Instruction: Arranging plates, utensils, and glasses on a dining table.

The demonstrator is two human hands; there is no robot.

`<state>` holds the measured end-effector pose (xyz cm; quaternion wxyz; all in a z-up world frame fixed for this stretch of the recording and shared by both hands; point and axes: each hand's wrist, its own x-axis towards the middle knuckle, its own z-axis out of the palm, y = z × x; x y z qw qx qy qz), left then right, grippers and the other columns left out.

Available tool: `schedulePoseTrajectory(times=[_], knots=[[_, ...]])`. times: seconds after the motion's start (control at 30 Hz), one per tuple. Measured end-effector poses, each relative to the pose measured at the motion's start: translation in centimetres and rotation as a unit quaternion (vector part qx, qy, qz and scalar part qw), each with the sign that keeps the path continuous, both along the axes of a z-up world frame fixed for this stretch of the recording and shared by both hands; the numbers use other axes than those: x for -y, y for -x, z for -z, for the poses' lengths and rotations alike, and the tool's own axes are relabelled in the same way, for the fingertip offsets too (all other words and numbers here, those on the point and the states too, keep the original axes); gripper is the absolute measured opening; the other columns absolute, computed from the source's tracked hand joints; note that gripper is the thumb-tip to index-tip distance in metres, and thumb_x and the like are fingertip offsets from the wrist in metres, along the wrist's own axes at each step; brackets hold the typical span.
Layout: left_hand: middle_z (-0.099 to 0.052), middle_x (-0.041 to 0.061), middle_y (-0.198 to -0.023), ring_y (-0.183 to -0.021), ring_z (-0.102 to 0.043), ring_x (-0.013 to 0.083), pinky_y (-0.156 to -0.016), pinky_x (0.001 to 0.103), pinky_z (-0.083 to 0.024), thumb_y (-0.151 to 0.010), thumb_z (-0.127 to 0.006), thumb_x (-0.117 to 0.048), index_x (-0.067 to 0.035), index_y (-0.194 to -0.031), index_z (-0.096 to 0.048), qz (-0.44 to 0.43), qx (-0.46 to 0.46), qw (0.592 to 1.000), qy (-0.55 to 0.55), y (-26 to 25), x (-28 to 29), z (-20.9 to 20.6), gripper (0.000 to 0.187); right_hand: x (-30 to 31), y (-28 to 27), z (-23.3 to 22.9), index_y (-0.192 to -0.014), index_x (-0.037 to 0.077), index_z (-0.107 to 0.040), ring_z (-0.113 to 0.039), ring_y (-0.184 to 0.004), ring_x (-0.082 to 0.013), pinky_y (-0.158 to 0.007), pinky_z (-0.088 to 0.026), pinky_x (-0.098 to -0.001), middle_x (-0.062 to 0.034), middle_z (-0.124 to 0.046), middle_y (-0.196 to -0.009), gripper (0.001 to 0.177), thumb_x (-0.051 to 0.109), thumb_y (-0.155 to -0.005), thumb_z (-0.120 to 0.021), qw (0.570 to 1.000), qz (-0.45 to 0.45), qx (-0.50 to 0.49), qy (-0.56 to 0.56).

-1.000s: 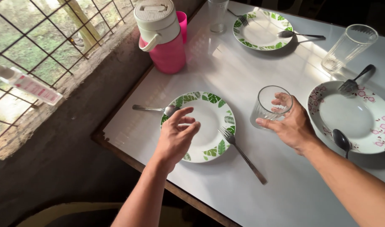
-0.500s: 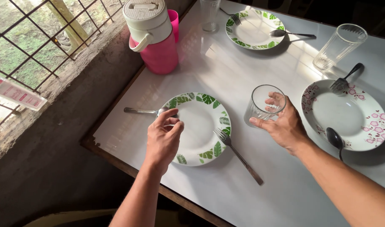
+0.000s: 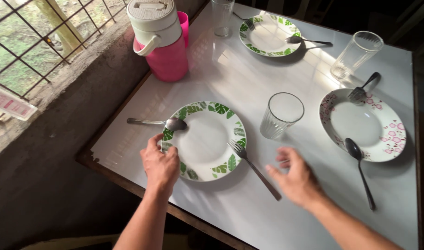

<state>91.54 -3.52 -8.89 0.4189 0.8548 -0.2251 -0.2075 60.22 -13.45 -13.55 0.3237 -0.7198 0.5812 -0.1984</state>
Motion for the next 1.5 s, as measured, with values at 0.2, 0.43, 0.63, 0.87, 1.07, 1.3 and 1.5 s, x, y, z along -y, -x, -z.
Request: schedulePoseTrajectory(times=[0.2,0.43,0.63,0.87,1.07,1.3,1.5], knots=[[-0.046,0.019,-0.135,-0.114,-0.06,0.0315,-0.102,0.043,-0.051,-0.088,-0.062,-0.014,-0.019,-0.143,-0.053,0.002,-0.027,0.999,-0.018,-1.2,0.6,-1.2,0.056,-3.3,-3.0,-2.7,-0.128,0.005,-0.058,-0.067,-0.105,-0.0226,-0.091,-0.056,-0.0377,-0.0101,-0.067,-0.118,0.053,0.025,-0.083,-0.077,0.997,-0.069,-0.024,-0.009],[-0.056,0.019,-0.132,-0.12,-0.059,0.0323,-0.104,0.043,-0.049,-0.088,-0.064,-0.011,-0.019,-0.149,-0.046,0.053,0.009,0.997,-0.049,-2.7,1.3,0.5,0.064,-3.3,-4.0,-2.2,-0.122,0.006,-0.063,-0.068,-0.104,-0.0247,-0.087,-0.057,-0.0384,-0.0109,-0.067,-0.113,0.043,0.024,-0.085,-0.074,0.995,-0.088,-0.057,0.002],[-0.068,0.017,-0.125,-0.114,-0.067,0.0309,-0.099,0.041,-0.054,-0.082,-0.059,0.005,-0.018,-0.161,-0.023,0.066,-0.054,0.995,-0.049,-2.8,1.1,-0.5,0.09,-3.4,-4.5,-3.0,-0.117,0.012,-0.066,-0.071,-0.089,-0.0254,-0.081,-0.056,-0.0392,-0.0074,-0.071,-0.101,0.034,0.025,-0.087,-0.073,0.992,-0.067,-0.106,-0.021],[-0.053,0.016,-0.142,-0.129,-0.056,0.0316,-0.109,0.037,-0.048,-0.077,-0.059,0.01,-0.022,-0.163,-0.014,0.145,-0.04,0.987,-0.056,-5.0,2.2,1.0,0.102,-3.3,-4.4,-3.0,-0.115,0.011,-0.066,-0.07,-0.086,-0.0245,-0.08,-0.057,-0.0387,-0.0073,-0.071,-0.099,0.028,0.021,-0.089,-0.069,0.992,-0.079,-0.099,-0.02],[-0.032,0.018,-0.152,-0.139,-0.045,0.0375,-0.116,0.035,-0.044,-0.077,-0.053,0.012,-0.032,-0.165,-0.011,0.182,-0.075,0.97,-0.142,-4.4,2.8,-2.1,0.107,-3.5,-4.2,-3.2,-0.114,0.01,-0.067,-0.07,-0.087,-0.0248,-0.079,-0.056,-0.0394,-0.0072,-0.071,-0.1,0.027,0.019,-0.088,-0.069,0.992,-0.087,-0.093,-0.011],[-0.03,0.011,-0.158,-0.144,-0.041,0.034,-0.117,0.038,-0.043,-0.079,-0.049,0.01,-0.027,-0.164,-0.023,0.186,-0.077,0.967,-0.156,-4.9,3.6,-1.2,0.096,-3.6,-4.2,-3.4,-0.114,0.011,-0.067,-0.07,-0.087,-0.0249,-0.08,-0.056,-0.0393,-0.007,-0.07,-0.099,0.027,0.019,-0.089,-0.069,0.991,-0.091,-0.102,-0.015],[-0.031,0.005,-0.162,-0.148,-0.037,0.0277,-0.12,0.034,-0.038,-0.079,-0.047,0.009,-0.017,-0.162,-0.025,0.203,-0.061,0.97,-0.115,-5.6,3.7,0.5,0.09,-3.6,-4.4,-3.7,-0.114,0.012,-0.068,-0.069,-0.089,-0.0247,-0.081,-0.056,-0.0391,-0.0062,-0.07,-0.101,0.026,0.02,-0.089,-0.069,0.99,-0.087,-0.112,-0.027]])
